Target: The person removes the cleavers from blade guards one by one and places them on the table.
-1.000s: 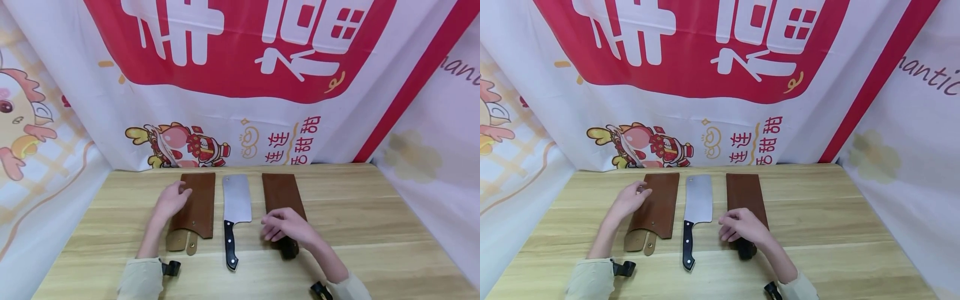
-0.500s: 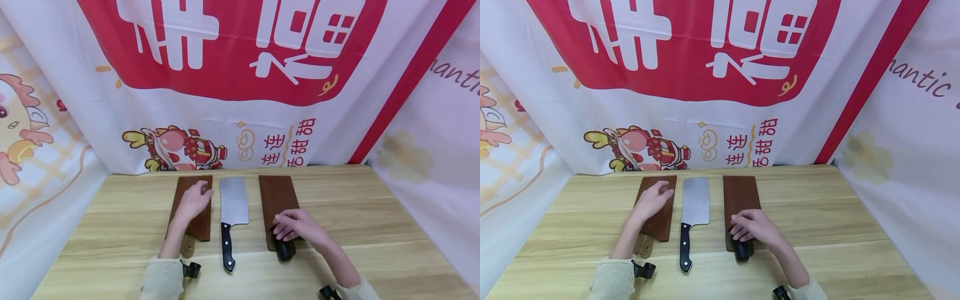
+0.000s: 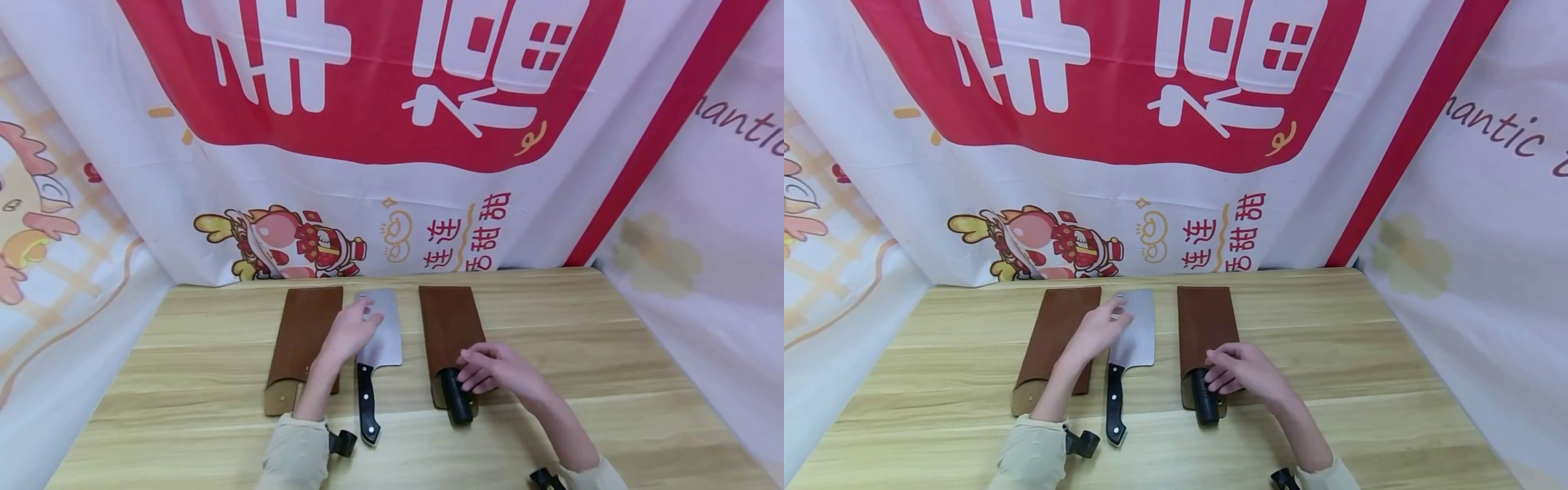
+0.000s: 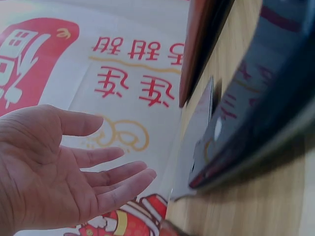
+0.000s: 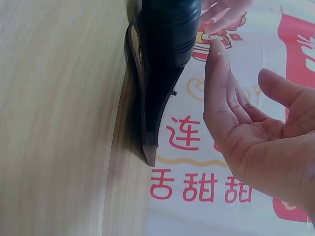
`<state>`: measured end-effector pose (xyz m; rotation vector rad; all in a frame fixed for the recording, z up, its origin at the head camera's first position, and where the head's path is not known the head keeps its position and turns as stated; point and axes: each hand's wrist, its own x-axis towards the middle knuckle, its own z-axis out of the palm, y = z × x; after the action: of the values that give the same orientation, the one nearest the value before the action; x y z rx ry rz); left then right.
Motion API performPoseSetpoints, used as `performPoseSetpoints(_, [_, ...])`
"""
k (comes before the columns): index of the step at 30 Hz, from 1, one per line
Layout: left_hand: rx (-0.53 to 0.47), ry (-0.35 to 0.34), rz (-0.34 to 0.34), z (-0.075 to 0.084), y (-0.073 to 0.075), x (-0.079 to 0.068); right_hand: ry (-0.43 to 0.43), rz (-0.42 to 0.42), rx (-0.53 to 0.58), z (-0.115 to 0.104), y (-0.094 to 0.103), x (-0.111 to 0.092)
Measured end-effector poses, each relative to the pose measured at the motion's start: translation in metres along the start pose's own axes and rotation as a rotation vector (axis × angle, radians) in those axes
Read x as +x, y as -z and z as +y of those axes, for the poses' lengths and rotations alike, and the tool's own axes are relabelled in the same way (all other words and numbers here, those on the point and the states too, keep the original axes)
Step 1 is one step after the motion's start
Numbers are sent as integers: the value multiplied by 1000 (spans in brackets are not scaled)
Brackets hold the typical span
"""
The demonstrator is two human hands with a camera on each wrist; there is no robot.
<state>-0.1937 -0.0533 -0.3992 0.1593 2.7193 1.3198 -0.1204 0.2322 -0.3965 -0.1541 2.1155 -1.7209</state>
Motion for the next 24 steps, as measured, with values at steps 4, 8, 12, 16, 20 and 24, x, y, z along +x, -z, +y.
performPoseSetpoints(4, [-6,-33,-9,6,-9,0,-4,-1,3,2,3,0])
performPoseSetpoints(8, [-25,-40,-30,12,-17,0,-11,-5,7,3,7,0])
performPoseSetpoints(12, [-45,-38,-57,17,-25,0,-17,-6,6,3,9,0])
performPoseSetpoints(16, [-65,-47,-76,21,-31,-1,-27,-3,-3,3,12,-1])
performPoseSetpoints(20, [-71,-64,-88,24,-38,0,-37,3,-9,3,16,-1])
performPoseSetpoints(24, [-54,-85,-96,26,-44,2,-43,9,-7,4,19,-2])
